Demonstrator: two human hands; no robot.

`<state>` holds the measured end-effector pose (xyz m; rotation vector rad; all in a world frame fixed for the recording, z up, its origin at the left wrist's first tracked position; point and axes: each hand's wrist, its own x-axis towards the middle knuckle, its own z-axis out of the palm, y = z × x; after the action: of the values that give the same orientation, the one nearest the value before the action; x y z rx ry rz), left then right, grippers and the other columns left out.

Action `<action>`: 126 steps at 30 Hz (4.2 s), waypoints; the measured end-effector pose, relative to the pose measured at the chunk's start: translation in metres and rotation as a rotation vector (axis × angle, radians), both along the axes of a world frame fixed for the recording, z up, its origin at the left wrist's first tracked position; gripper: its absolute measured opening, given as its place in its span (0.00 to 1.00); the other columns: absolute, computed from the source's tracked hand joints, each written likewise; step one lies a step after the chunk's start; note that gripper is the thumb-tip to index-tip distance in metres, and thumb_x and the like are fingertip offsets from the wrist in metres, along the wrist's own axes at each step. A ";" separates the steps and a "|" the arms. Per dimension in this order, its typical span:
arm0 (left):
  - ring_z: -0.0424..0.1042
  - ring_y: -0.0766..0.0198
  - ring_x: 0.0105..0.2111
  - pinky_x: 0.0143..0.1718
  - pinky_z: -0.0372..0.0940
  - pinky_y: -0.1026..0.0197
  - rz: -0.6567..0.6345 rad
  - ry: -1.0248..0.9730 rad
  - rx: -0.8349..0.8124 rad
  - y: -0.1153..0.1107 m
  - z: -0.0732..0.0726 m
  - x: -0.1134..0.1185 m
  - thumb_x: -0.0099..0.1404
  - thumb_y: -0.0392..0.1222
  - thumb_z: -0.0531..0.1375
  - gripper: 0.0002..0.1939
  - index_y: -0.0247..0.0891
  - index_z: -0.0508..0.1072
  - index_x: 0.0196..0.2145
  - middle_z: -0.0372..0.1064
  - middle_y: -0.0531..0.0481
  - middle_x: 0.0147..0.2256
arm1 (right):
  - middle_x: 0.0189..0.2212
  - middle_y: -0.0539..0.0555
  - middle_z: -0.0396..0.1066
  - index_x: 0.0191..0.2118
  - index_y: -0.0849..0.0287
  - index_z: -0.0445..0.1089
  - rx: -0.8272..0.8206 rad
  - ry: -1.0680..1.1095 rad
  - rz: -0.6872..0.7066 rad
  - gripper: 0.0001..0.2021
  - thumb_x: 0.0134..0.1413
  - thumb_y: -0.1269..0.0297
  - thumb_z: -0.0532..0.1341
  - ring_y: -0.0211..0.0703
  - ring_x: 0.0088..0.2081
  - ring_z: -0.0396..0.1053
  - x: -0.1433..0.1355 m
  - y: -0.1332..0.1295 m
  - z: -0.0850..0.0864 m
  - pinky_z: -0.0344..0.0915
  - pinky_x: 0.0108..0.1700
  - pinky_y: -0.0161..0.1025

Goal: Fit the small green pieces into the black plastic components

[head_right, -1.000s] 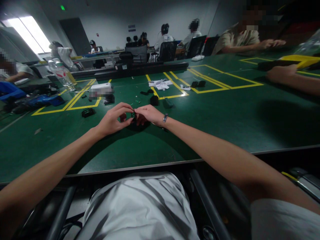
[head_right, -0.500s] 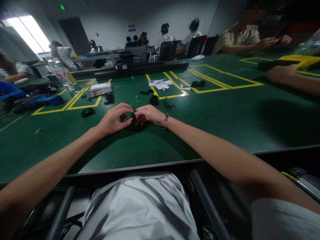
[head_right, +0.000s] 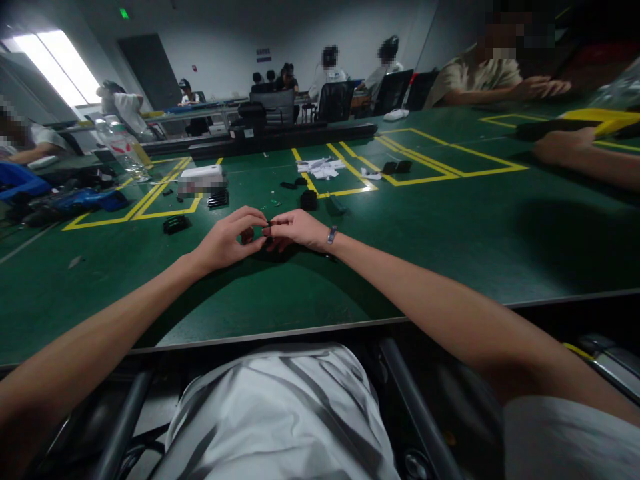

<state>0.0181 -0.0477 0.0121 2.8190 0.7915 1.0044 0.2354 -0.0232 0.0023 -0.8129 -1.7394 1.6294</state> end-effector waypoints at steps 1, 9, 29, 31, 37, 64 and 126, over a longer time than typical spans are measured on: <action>0.66 0.71 0.29 0.31 0.64 0.65 -0.001 0.000 0.002 0.000 0.000 0.000 0.66 0.40 0.58 0.11 0.39 0.69 0.47 0.68 0.44 0.48 | 0.28 0.57 0.77 0.37 0.66 0.74 0.003 -0.003 -0.001 0.17 0.48 0.56 0.72 0.41 0.31 0.76 0.000 0.000 0.000 0.72 0.31 0.33; 0.66 0.72 0.29 0.31 0.64 0.65 0.000 0.018 0.015 0.000 -0.001 0.001 0.66 0.40 0.59 0.11 0.39 0.68 0.46 0.67 0.45 0.48 | 0.28 0.57 0.77 0.37 0.66 0.74 0.046 -0.038 -0.004 0.16 0.50 0.57 0.70 0.39 0.29 0.76 0.000 -0.002 0.002 0.71 0.31 0.32; 0.67 0.70 0.31 0.33 0.65 0.65 -0.023 -0.058 -0.012 0.001 -0.001 0.001 0.65 0.39 0.59 0.13 0.40 0.69 0.48 0.66 0.45 0.48 | 0.28 0.57 0.75 0.31 0.65 0.71 -0.042 0.100 0.016 0.15 0.52 0.55 0.68 0.44 0.30 0.77 0.002 0.003 -0.002 0.71 0.29 0.34; 0.68 0.70 0.32 0.33 0.65 0.64 -0.012 -0.056 -0.023 0.000 -0.001 0.001 0.65 0.40 0.60 0.14 0.40 0.68 0.49 0.66 0.45 0.49 | 0.27 0.56 0.75 0.33 0.65 0.71 -0.024 0.091 0.025 0.14 0.52 0.56 0.68 0.42 0.29 0.76 0.002 0.002 -0.002 0.71 0.29 0.33; 0.70 0.63 0.39 0.39 0.68 0.60 0.017 -0.020 -0.056 0.000 0.001 0.001 0.63 0.41 0.61 0.22 0.41 0.65 0.54 0.65 0.42 0.52 | 0.26 0.53 0.74 0.32 0.63 0.72 0.029 0.059 0.001 0.14 0.49 0.56 0.70 0.39 0.28 0.74 0.001 0.002 -0.002 0.71 0.30 0.34; 0.74 0.61 0.39 0.42 0.67 0.60 0.065 -0.035 -0.191 0.007 -0.011 -0.002 0.63 0.38 0.60 0.30 0.38 0.62 0.62 0.74 0.44 0.43 | 0.37 0.55 0.76 0.42 0.61 0.74 0.100 0.090 0.006 0.15 0.51 0.56 0.68 0.42 0.38 0.74 -0.005 -0.002 -0.004 0.74 0.38 0.37; 0.68 0.62 0.45 0.42 0.67 0.60 0.119 -0.209 -0.012 -0.005 -0.002 0.010 0.62 0.32 0.60 0.15 0.40 0.66 0.47 0.65 0.45 0.49 | 0.32 0.53 0.72 0.35 0.61 0.71 -0.075 0.391 -0.141 0.07 0.57 0.62 0.62 0.39 0.32 0.70 -0.026 -0.011 -0.008 0.73 0.34 0.38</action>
<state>0.0281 -0.0526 0.0102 2.6264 0.9442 1.2800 0.2099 -0.0346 -0.0052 -0.5869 -1.3271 1.6365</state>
